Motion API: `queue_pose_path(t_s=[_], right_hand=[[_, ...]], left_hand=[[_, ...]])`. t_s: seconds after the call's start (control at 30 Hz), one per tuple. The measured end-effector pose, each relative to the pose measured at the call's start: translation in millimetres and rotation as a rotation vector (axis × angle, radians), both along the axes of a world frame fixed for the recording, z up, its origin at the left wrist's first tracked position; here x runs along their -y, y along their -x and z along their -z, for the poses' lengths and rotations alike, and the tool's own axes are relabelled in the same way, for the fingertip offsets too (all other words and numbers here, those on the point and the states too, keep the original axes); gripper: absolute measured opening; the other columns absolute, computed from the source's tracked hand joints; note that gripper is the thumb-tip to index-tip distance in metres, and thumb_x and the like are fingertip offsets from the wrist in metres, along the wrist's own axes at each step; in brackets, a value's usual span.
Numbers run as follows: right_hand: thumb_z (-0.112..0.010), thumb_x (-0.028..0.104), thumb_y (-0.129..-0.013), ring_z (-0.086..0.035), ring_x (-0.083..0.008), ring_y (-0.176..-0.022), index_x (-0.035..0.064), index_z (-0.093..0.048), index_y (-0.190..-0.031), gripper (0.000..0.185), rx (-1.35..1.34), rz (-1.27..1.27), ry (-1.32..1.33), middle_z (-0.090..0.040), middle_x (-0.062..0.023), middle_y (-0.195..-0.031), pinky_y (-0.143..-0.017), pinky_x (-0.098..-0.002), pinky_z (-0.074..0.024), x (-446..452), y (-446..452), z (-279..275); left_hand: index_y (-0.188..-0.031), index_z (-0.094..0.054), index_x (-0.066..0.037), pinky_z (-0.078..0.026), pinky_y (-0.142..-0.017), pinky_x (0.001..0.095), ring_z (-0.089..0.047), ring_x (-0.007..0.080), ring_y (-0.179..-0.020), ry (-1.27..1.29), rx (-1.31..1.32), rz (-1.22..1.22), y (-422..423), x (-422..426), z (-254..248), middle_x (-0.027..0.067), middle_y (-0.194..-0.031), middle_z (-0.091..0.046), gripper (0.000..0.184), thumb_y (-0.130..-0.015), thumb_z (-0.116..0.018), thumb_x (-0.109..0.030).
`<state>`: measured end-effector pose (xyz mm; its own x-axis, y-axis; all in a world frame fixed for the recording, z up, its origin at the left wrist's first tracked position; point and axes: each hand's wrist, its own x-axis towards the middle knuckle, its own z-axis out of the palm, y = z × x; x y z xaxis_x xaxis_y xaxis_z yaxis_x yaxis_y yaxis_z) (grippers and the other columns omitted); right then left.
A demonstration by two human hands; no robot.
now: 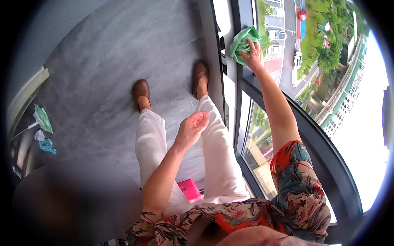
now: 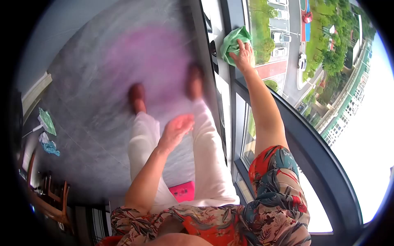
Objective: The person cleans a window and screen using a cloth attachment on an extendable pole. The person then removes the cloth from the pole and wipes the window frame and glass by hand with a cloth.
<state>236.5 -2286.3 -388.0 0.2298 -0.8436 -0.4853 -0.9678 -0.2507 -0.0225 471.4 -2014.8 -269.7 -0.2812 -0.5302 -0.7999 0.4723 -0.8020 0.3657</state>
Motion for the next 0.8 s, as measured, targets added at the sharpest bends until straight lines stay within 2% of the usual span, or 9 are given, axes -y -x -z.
queue_pose_path(t_s=[0.03,0.13,0.27,0.37,0.5,0.53,0.6,0.73,0.8], right_hand=[[-0.063,0.033,-0.075,-0.031,-0.0356,-0.123,0.0164,-0.029,-0.134,0.071,-0.053,0.019,-0.067,-0.039,-0.0169,-0.127,-0.095,-0.0450,-0.0333,3,-13,8],[-0.058,0.028,-0.079,-0.019,-0.0516,-0.123,0.0132,-0.016,-0.140,0.075,-0.086,0.012,0.152,-0.034,-0.0230,-0.130,-0.098,-0.0550,-0.0236,-21,-19,37],[-0.055,0.023,-0.080,-0.009,-0.0522,-0.127,0.0099,-0.010,-0.140,0.076,-0.006,-0.117,0.155,-0.019,-0.0236,-0.140,-0.102,-0.0561,-0.0143,3,-8,55],[-0.051,0.022,-0.080,-0.009,-0.0525,-0.127,0.0081,-0.009,-0.140,0.075,0.024,-0.166,0.232,-0.018,-0.0249,-0.140,-0.102,-0.0566,-0.0126,74,-51,68],[-0.049,0.021,-0.077,-0.013,-0.0546,-0.124,0.0043,-0.010,-0.139,0.076,0.075,-0.250,0.397,-0.027,-0.0274,-0.131,-0.100,-0.0590,-0.0148,179,-120,85],[-0.050,0.024,-0.074,-0.021,-0.0545,-0.119,0.0065,-0.017,-0.136,0.073,0.113,-0.313,0.510,-0.033,-0.0264,-0.127,-0.095,-0.0606,-0.0213,211,-135,94],[-0.049,0.022,-0.078,-0.015,-0.0433,-0.129,0.0053,-0.017,-0.138,0.070,-0.133,-0.189,0.396,-0.021,-0.0196,-0.140,-0.104,-0.0534,-0.0161,248,-162,99],[-0.057,0.018,-0.072,-0.007,-0.0448,-0.130,0.0078,-0.002,-0.140,0.088,-0.143,-0.231,0.315,-0.018,-0.0204,-0.139,-0.105,-0.0532,-0.0139,324,-217,81],[-0.058,0.020,-0.072,-0.012,-0.0449,-0.129,0.0069,-0.003,-0.140,0.088,-0.162,-0.300,0.363,-0.019,-0.0230,-0.138,-0.106,-0.0515,-0.0150,341,-227,82]], left_hand=[[-0.110,-0.054,-0.004,-0.041,-0.072,0.0231,-0.053,0.0076,-0.081,-0.007,-0.045,-0.036,3,4,2,-0.0013,-0.092,-0.057,0.031,-0.086,-0.058,-0.023],[-0.112,-0.053,-0.003,-0.039,-0.077,0.0224,-0.052,0.0089,-0.085,-0.056,-0.248,-0.210,13,27,1,0.0000,-0.096,-0.056,0.030,-0.089,-0.055,-0.021],[-0.111,-0.053,-0.003,-0.041,-0.074,0.0229,-0.053,0.0097,-0.084,-0.009,-0.256,-0.240,27,57,3,0.0010,-0.098,-0.056,0.026,-0.090,-0.053,-0.018],[-0.111,-0.053,-0.003,-0.041,-0.073,0.0227,-0.053,0.0097,-0.084,0.014,-0.235,-0.257,26,76,8,0.0013,-0.098,-0.057,0.026,-0.090,-0.053,-0.017],[-0.112,-0.053,-0.003,-0.042,-0.073,0.0230,-0.054,0.0101,-0.084,-0.021,-0.239,-0.352,20,92,12,0.0025,-0.098,-0.057,0.025,-0.090,-0.051,-0.015],[-0.112,-0.053,-0.003,-0.042,-0.073,0.0232,-0.054,0.0105,-0.084,-0.044,-0.244,-0.366,19,95,11,0.0031,-0.098,-0.057,0.025,-0.090,-0.051,-0.014],[-0.112,-0.053,-0.003,-0.042,-0.075,0.0236,-0.054,0.0111,-0.085,-0.078,-0.251,-0.394,14,102,12,0.0042,-0.099,-0.058,0.024,-0.090,-0.051,-0.013],[-0.112,-0.053,-0.003,-0.043,-0.076,0.0242,-0.055,0.0121,-0.086,-0.083,-0.234,-0.466,11,115,11,0.0058,-0.099,-0.058,0.024,-0.090,-0.052,-0.012],[-0.112,-0.053,-0.003,-0.043,-0.076,0.0244,-0.055,0.0123,-0.086,-0.091,-0.219,-0.472,13,115,9,0.0057,-0.099,-0.058,0.025,-0.089,-0.052,-0.012]])
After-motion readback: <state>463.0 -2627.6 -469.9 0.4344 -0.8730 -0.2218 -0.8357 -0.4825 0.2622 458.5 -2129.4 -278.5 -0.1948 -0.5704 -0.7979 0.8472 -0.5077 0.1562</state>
